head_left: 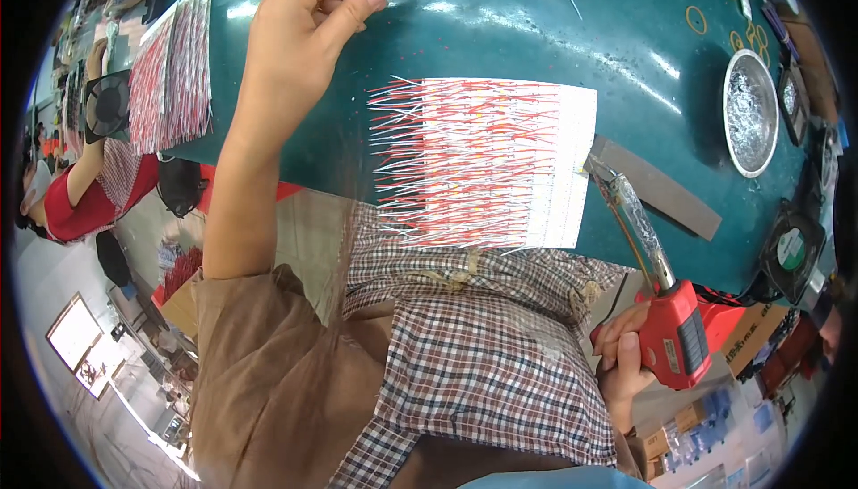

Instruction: The person solders wires onto circuit board strips using a soldering iron, picking up wires by hand and attaching them to the boards with the iron.

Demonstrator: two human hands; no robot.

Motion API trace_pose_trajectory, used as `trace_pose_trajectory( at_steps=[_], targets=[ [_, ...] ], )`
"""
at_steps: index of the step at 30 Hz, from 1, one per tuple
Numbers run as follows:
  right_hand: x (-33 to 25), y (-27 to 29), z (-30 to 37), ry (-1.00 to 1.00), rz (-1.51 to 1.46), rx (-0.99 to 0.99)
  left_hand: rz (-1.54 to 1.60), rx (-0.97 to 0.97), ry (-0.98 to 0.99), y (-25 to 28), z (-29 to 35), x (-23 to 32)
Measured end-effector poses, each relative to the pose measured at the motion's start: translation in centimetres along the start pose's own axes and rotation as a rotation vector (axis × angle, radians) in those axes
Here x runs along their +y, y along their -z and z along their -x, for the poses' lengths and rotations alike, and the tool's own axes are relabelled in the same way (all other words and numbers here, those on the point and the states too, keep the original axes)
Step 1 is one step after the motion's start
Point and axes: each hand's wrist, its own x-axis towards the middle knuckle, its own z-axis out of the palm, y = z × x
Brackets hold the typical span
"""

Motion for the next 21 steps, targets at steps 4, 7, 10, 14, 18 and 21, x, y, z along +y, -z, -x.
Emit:
trace_pose_trajectory(
  at_steps=[4,7,10,14,18,21],
  targets=[
    [1.0,-0.5,-0.4,0.149,-0.073,0.034,0.291,0.063,0.019,-1.3,1.0,0.4],
    [1.0,-0.7,-0.5,0.168,-0.067,0.05,0.324,0.118,0.031,-2.6,1.5,-0.1],
    [0.9,-0.8,-0.8,0.187,-0.079,0.063,0.38,0.132,0.104,-2.9,1.7,-0.2],
    [0.9,-0.8,-1.4,0.241,-0.088,0.08,0.564,0.078,0.248,-1.9,1.7,3.4],
    [0.7,-2.2,-2.7,0.297,-0.191,0.147,0.707,-0.312,0.406,-3.0,2.9,7.4],
    [-0.4,-2.7,-3.2,0.28,-0.217,0.132,0.879,-0.782,0.654,-3.7,3.6,9.8]
  ],
)
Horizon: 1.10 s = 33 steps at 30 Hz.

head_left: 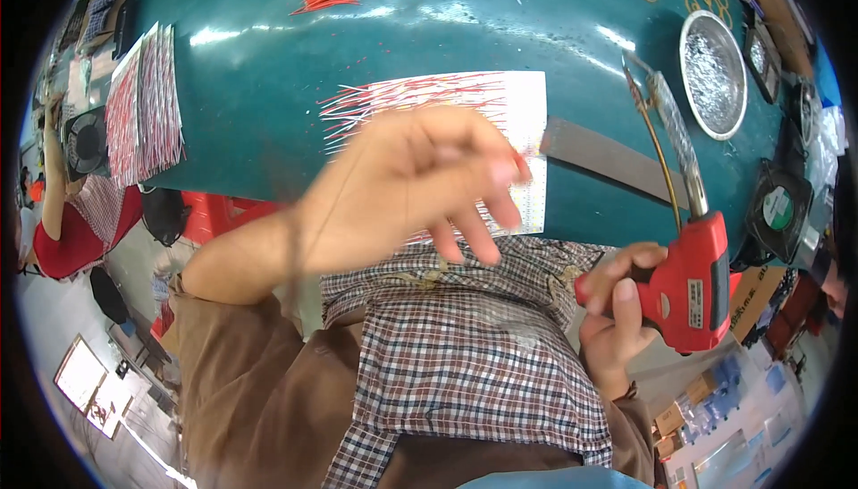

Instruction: The person solders wires onto circuit board strips using a soldering iron, picking up wires by hand and attaching them to the boards with the iron.

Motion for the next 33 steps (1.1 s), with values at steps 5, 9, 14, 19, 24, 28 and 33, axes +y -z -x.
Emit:
trace_pose_trajectory(
  at_steps=[5,9,14,19,24,28,33],
  targets=[
    [0.2,-0.4,-1.8,0.208,0.193,-0.282,0.029,-0.181,0.16,-1.9,-1.5,-2.6],
    [-1.2,-1.0,-1.2,-0.058,0.193,-0.401,0.05,-0.186,0.196,-2.1,-2.0,-2.9],
    [-1.5,-1.0,-2.2,0.085,0.371,-0.6,0.031,-0.17,0.197,-2.2,-2.2,-3.1],
    [-1.3,0.5,-2.6,0.033,0.416,-0.599,-0.066,-0.124,0.105,-2.3,-1.9,-3.7],
    [-0.4,1.2,-0.9,0.024,0.237,-0.207,-0.927,0.187,-0.582,-1.0,-1.4,-3.9],
    [0.4,3.2,0.6,0.074,0.145,-0.248,-1.281,0.301,-0.935,0.6,-1.6,-4.7],
    [0.2,5.3,3.3,-0.128,0.297,-0.251,-1.566,0.331,-1.026,0.4,-1.9,-5.8]
  ],
)
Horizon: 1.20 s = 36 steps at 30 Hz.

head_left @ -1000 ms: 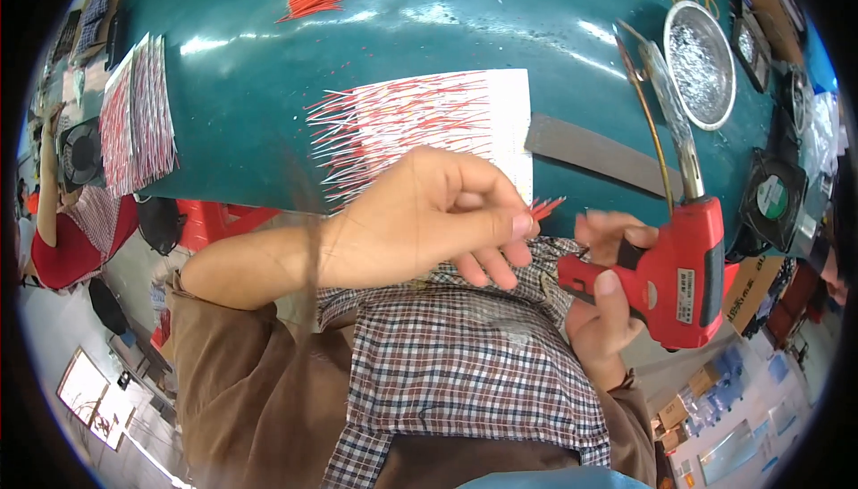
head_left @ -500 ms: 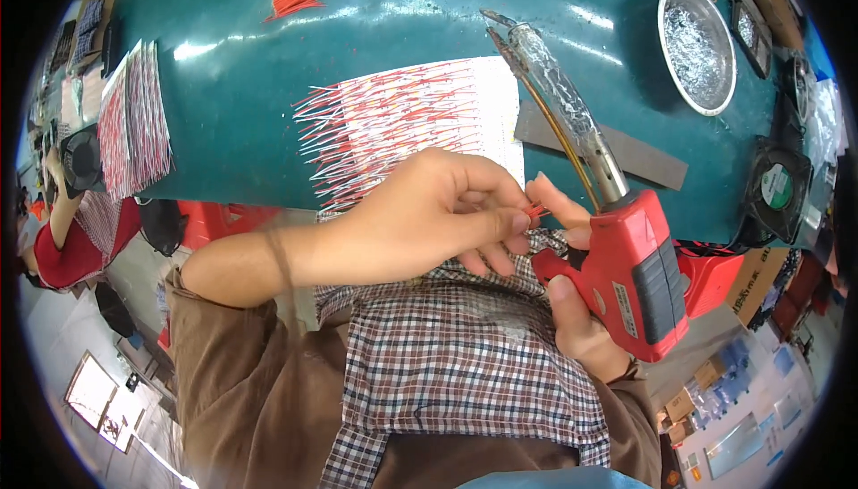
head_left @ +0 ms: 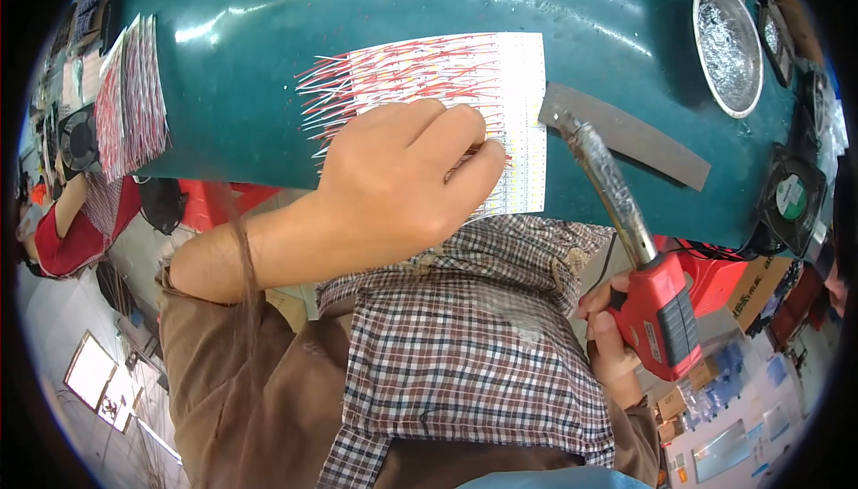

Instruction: The person solders wires onto circuit board strips using a soldering iron, picking up wires by hand and attaching them to the boards with the iron.

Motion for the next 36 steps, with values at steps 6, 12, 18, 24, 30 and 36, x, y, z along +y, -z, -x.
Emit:
trace_pose_trajectory(
  at_steps=[6,12,18,24,30,36],
  targets=[
    [0.6,0.6,1.5,-0.068,0.131,-0.021,-0.107,0.054,-0.082,-0.5,0.2,-0.3],
    [1.6,0.7,1.9,-0.086,0.175,-0.016,-0.116,0.007,-0.063,-0.4,0.3,-0.2],
    [1.6,0.4,1.3,-0.109,0.225,-0.002,-0.116,0.003,-0.06,-0.5,0.4,-0.1],
    [1.1,0.0,0.9,-0.133,0.156,0.007,-0.102,0.015,-0.066,-0.5,0.2,-0.1],
    [0.8,-0.3,0.5,-0.186,0.113,-0.004,-0.114,0.016,-0.058,-0.6,0.3,-0.1],
    [0.7,0.1,0.7,-0.188,0.112,-0.039,-0.135,0.048,-0.063,-0.8,0.3,-0.1]
  ],
)
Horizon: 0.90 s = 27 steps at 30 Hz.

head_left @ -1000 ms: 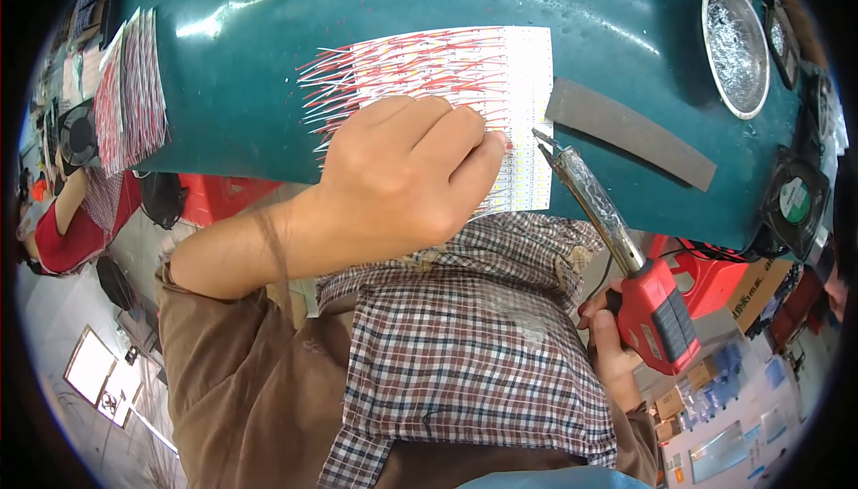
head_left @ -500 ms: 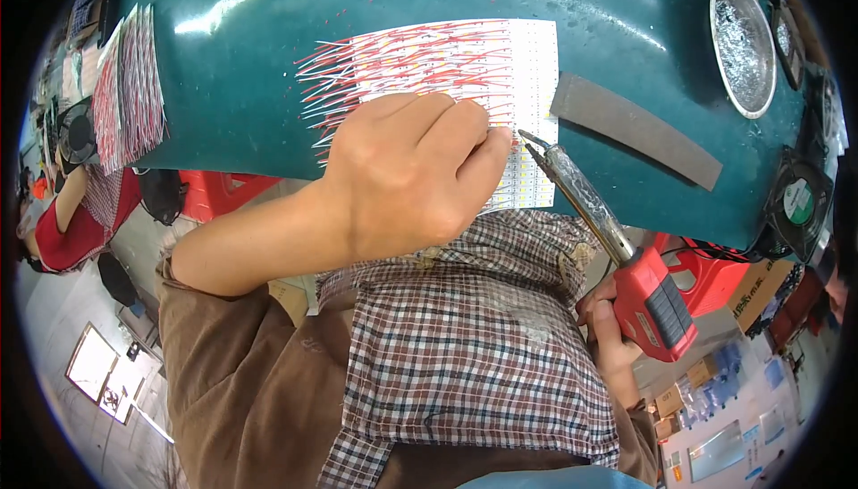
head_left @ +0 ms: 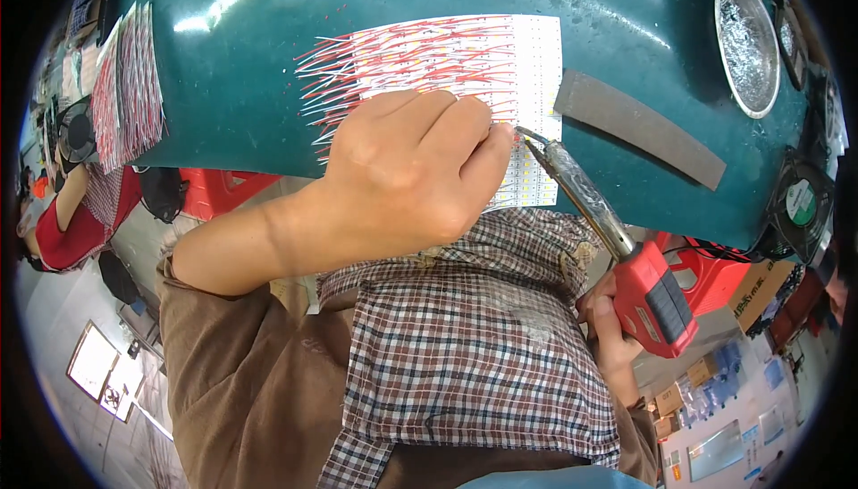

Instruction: The person solders wires onto circuit board strips using a soldering iron, picking up wires by hand and attaching them to the boards with the iron.

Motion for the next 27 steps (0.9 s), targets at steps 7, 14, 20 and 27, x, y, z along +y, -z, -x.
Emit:
trace_pose_trajectory(
  at_steps=[7,14,20,27],
  targets=[
    [-0.2,-0.7,-0.1,0.018,-0.062,0.113,0.001,-0.003,0.001,0.0,0.0,0.0],
    [-0.2,-0.5,0.3,0.035,-0.05,0.1,0.003,0.0,0.017,0.1,0.0,0.1],
    [0.9,-0.2,0.8,0.06,-0.014,0.111,0.01,0.006,0.013,-0.1,0.2,0.3],
    [0.8,-0.5,0.7,0.028,-0.037,0.122,0.012,-0.009,0.008,-0.1,0.0,0.2]
  ],
)
